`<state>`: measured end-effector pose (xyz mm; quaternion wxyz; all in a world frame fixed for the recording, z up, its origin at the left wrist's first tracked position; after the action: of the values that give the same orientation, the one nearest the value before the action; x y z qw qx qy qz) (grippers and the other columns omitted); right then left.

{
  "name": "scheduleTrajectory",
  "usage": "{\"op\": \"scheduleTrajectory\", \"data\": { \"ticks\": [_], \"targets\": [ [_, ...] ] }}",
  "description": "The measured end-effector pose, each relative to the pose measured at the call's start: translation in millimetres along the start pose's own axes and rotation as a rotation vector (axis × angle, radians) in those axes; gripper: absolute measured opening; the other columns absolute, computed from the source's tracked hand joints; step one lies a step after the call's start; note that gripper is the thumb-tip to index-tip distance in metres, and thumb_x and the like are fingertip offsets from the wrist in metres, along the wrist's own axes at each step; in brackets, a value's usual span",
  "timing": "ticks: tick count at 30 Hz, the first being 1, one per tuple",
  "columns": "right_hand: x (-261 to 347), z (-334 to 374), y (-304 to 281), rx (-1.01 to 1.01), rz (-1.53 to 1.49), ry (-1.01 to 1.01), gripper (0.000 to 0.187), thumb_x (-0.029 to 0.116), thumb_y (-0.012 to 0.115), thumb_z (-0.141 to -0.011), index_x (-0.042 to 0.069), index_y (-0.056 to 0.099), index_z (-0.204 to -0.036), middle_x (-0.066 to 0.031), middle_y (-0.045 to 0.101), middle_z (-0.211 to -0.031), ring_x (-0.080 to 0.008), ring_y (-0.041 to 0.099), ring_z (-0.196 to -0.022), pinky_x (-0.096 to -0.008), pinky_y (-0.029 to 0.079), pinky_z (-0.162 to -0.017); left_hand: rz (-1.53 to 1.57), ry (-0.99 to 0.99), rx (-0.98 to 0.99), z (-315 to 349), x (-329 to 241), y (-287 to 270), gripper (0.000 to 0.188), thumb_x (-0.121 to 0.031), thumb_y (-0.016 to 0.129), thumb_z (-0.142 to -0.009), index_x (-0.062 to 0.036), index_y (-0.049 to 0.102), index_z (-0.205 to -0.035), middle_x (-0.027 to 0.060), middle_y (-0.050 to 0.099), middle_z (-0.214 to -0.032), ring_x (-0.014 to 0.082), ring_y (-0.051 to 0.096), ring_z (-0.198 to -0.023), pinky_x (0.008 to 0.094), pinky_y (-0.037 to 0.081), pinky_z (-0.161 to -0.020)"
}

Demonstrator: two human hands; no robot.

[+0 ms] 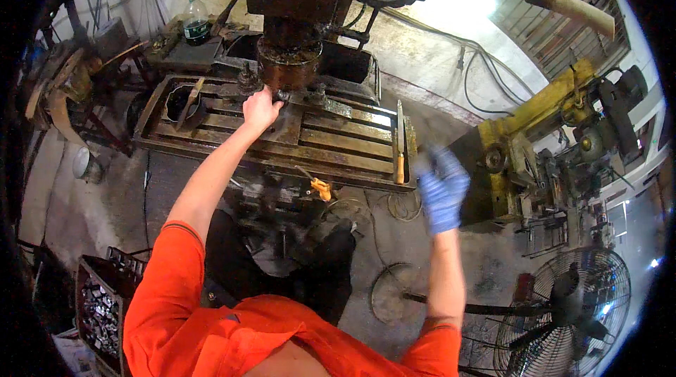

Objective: The person uses a drill press to create holes in small metal components, picking them from a bin and placing them on the machine table.

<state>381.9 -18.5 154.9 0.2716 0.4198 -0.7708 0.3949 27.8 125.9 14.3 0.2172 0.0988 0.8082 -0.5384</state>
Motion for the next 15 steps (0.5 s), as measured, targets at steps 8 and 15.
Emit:
{"op": "scheduleTrajectory", "data": {
  "ticks": [8,15],
  "targets": [
    [198,-163,-100,-0.164,-0.703,-0.519,0.031,0.021,0.046,-0.088,0.000,0.052,-0.110,-0.0151,0.056,-0.110,-0.0265,0.052,-0.106,-0.0447,0.034,-0.099,0.232,0.028,0.149,-10,0,-3,0.039,-0.023,0.066,-0.067,-0.0163,0.061,-0.105,0.0139,0.063,-0.091,0.0299,0.060,-0.088,0.0404,0.048,-0.076],
    [173,-96,-69,-0.307,-0.135,-0.750,0.026,0.017,0.047,-0.084,-0.004,0.056,-0.099,-0.0203,0.061,-0.095,-0.0311,0.061,-0.089,-0.0404,0.047,-0.084,0.223,-0.035,0.138,-12,9,-2,0.036,-0.025,0.069,-0.064,-0.0126,0.065,-0.098,0.0147,0.064,-0.089,0.0302,0.060,-0.087,0.0395,0.048,-0.076]
  ]
}}
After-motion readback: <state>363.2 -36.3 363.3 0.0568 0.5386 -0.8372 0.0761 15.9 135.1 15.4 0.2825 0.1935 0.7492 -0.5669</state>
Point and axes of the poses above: each hand's wrist, its own z-axis away from the middle knuckle, its own y-axis out of the palm, x = y × z, the point moved 4 cm from there along -z, towards the middle knuckle
